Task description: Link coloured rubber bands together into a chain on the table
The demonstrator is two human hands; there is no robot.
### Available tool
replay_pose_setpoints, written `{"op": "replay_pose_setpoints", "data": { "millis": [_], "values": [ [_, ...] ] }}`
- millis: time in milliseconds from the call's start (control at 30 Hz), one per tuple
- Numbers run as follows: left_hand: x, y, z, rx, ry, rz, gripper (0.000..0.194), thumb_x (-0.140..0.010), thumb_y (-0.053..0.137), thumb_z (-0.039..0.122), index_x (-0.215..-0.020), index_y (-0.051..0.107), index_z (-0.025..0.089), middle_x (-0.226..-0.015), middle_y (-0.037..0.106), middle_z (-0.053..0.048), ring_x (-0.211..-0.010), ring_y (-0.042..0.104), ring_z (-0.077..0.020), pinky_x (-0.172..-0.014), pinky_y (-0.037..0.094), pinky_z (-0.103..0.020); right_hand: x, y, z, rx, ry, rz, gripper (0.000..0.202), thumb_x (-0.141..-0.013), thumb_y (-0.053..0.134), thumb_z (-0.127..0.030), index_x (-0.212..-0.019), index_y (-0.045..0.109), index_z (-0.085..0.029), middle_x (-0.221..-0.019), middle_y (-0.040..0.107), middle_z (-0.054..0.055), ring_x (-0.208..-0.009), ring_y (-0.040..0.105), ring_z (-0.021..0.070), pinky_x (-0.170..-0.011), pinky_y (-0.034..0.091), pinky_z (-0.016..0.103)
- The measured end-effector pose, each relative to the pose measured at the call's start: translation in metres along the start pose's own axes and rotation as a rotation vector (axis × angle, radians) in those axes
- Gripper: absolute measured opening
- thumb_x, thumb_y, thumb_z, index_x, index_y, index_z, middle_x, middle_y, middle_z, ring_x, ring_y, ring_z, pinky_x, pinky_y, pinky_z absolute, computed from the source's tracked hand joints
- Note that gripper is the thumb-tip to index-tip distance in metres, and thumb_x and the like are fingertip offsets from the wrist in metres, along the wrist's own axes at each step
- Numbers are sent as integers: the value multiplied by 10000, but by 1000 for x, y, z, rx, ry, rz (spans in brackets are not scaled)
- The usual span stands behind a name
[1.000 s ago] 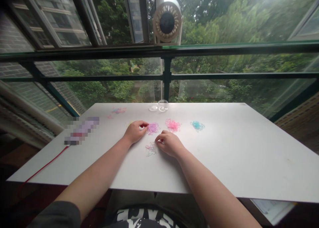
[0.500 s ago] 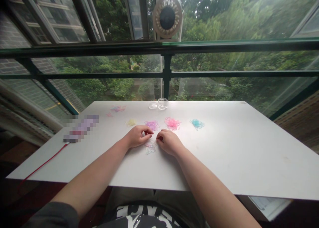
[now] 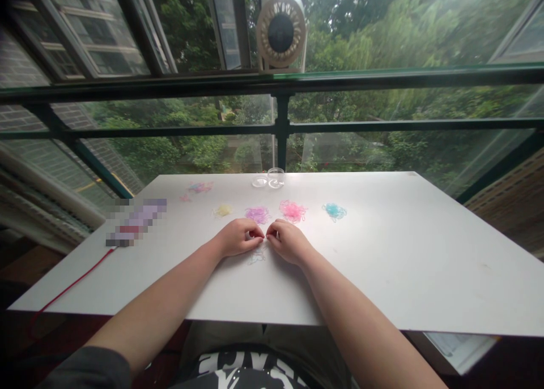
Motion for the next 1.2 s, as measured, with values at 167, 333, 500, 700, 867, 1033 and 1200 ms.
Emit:
{"op": "replay_pose_setpoints", "data": {
  "millis": [167,333,500,700,867,1033,1200],
  "values": [
    [0,-3,-3,34,-18,19,119,-702,549,210,-747,652,170,-693,624,-13,-656,531,-113,-640,410,-211,0,-3,3,0,19,10,73,-706,512,-112,-713,567,-159,-662,511,-4,-574,445,95,-547,344,213],
    [1,-5,-4,63,-24,40,118,-707,545,207,-738,651,164,-699,626,-15,-659,533,-110,-653,415,-212,1,-5,3,76,-6,-7,130,-648,507,-65,-702,578,-160,-711,529,10,-609,463,100,-584,358,218],
    [1,-4,-4,70,-27,42,123,-720,543,227,-735,649,165,-686,621,-12,-649,529,-107,-643,411,-209,1,-6,1,42,1,-28,178,-659,491,-62,-734,614,-166,-725,545,16,-630,486,106,-609,373,227],
    [1,-3,-3,69,-37,41,130,-737,545,251,-745,645,168,-684,624,-9,-639,526,-104,-637,406,-207,1,-5,0,-22,-2,-6,161,-699,528,-117,-822,616,-173,-701,529,-2,-572,460,90,-566,370,219],
    [1,-3,-2,85,-39,40,143,-743,546,261,-755,654,168,-693,630,-13,-647,534,-104,-641,410,-206,1,-3,-3,-43,-25,-12,80,-723,537,-127,-738,605,-166,-677,513,-8,-565,453,82,-547,355,208],
    [1,-4,-2,90,-50,49,144,-741,545,257,-759,659,170,-693,631,-12,-645,533,-105,-642,411,-209,1,-5,-4,-45,-18,0,85,-739,524,-134,-732,604,-161,-664,517,-3,-570,449,90,-551,353,218],
    [1,-5,-3,94,-58,54,155,-749,532,257,-761,659,167,-695,633,-15,-648,535,-104,-643,407,-207,1,-6,-4,-56,-17,2,88,-740,518,-143,-736,605,-157,-658,521,0,-567,445,94,-546,351,220]
  ]
}}
Point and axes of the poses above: each hand's wrist, its own x-axis away from the middle knuckle, its own y-axis out of the palm, z = x × y, the point moved 3 cm from there along -x, towards the middle knuckle
